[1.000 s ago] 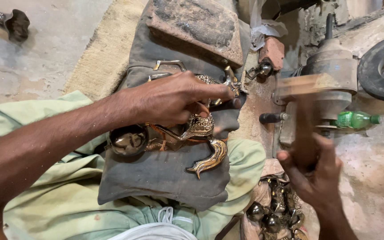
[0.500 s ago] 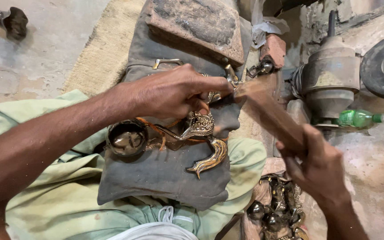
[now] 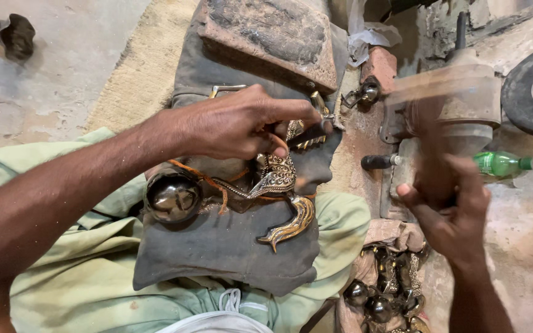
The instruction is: The person sits on the floor with a brass horse figurine resting on a padded cushion, and uses a chisel and wooden mallet to chase and detail the metal surface. They reposition and turn the figurine repeatedly to work different areas of the body, mane and tail.
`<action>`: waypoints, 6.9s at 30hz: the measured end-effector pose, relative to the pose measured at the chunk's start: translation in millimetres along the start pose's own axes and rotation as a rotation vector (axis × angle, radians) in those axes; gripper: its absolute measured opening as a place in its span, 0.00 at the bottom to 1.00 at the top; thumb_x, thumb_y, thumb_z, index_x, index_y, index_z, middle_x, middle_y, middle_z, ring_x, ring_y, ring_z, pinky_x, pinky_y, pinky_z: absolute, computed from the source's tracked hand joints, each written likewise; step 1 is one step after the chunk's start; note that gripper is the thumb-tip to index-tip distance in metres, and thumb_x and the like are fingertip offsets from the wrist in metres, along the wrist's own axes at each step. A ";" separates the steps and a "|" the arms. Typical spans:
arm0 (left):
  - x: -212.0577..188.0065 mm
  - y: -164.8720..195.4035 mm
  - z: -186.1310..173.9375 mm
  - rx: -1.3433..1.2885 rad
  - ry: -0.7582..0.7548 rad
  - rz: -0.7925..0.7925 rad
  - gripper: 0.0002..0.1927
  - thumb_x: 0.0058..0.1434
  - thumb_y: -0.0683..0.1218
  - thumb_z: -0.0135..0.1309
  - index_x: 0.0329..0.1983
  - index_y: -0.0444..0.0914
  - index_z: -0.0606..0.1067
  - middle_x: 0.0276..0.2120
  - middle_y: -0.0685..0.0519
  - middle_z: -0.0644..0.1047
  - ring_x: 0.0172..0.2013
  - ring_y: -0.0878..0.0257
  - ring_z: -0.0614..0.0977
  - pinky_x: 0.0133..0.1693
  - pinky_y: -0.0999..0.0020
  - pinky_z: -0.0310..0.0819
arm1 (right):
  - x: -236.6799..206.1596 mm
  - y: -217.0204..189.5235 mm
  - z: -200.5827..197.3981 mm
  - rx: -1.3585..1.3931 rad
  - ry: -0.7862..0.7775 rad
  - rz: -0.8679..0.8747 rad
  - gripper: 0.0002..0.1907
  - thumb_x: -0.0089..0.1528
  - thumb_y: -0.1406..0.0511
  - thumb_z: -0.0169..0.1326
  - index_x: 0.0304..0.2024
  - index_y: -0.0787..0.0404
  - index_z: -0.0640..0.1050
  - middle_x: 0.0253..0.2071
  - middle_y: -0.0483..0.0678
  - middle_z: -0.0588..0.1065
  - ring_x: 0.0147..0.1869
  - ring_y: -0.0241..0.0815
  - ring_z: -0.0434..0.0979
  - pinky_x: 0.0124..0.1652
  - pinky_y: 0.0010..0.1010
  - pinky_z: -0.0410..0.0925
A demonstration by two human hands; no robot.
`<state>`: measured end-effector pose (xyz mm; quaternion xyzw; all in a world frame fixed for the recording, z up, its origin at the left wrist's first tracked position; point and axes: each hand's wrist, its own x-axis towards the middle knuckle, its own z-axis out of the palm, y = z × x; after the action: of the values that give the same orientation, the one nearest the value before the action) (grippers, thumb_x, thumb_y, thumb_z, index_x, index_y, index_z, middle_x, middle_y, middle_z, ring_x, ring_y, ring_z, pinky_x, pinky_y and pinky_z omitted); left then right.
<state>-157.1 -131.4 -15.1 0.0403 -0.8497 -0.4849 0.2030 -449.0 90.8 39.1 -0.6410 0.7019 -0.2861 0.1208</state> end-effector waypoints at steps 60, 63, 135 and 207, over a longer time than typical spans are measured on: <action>3.4 -13.0 -17.0 0.029 -0.018 -0.055 0.30 0.60 0.41 0.62 0.65 0.43 0.68 0.20 0.49 0.75 0.19 0.63 0.76 0.26 0.56 0.65 | 36.5 21.6 15.5 -0.564 0.069 -0.300 0.20 0.60 0.70 0.61 0.54 0.64 0.72 0.38 0.53 0.76 0.36 0.46 0.80 0.36 0.34 0.75; 2.4 -14.1 -17.9 0.055 -0.030 -0.055 0.29 0.61 0.41 0.62 0.65 0.43 0.68 0.18 0.47 0.74 0.20 0.61 0.76 0.26 0.55 0.64 | 34.7 20.3 16.2 -0.281 0.076 -0.167 0.20 0.62 0.68 0.62 0.54 0.63 0.70 0.36 0.49 0.77 0.35 0.42 0.81 0.36 0.32 0.77; 3.1 20.0 27.3 0.102 -0.017 -0.123 0.27 0.61 0.38 0.56 0.65 0.43 0.70 0.26 0.47 0.82 0.26 0.61 0.86 0.29 0.56 0.75 | -37.6 26.5 34.4 -0.055 -0.012 0.256 0.35 0.55 0.62 0.70 0.62 0.60 0.71 0.32 0.52 0.80 0.35 0.34 0.78 0.34 0.30 0.72; 20.5 8.4 22.6 0.144 -0.096 -0.029 0.33 0.61 0.32 0.48 0.68 0.51 0.67 0.27 0.53 0.82 0.26 0.60 0.84 0.27 0.60 0.76 | -97.0 35.5 46.4 -0.194 -0.048 0.464 0.28 0.58 0.58 0.66 0.56 0.61 0.72 0.26 0.48 0.77 0.26 0.39 0.79 0.28 0.33 0.73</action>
<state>-183.5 -114.2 -11.9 0.0438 -0.8905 -0.4268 0.1516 -439.1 173.9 -37.2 -0.4778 0.8514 -0.1668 0.1377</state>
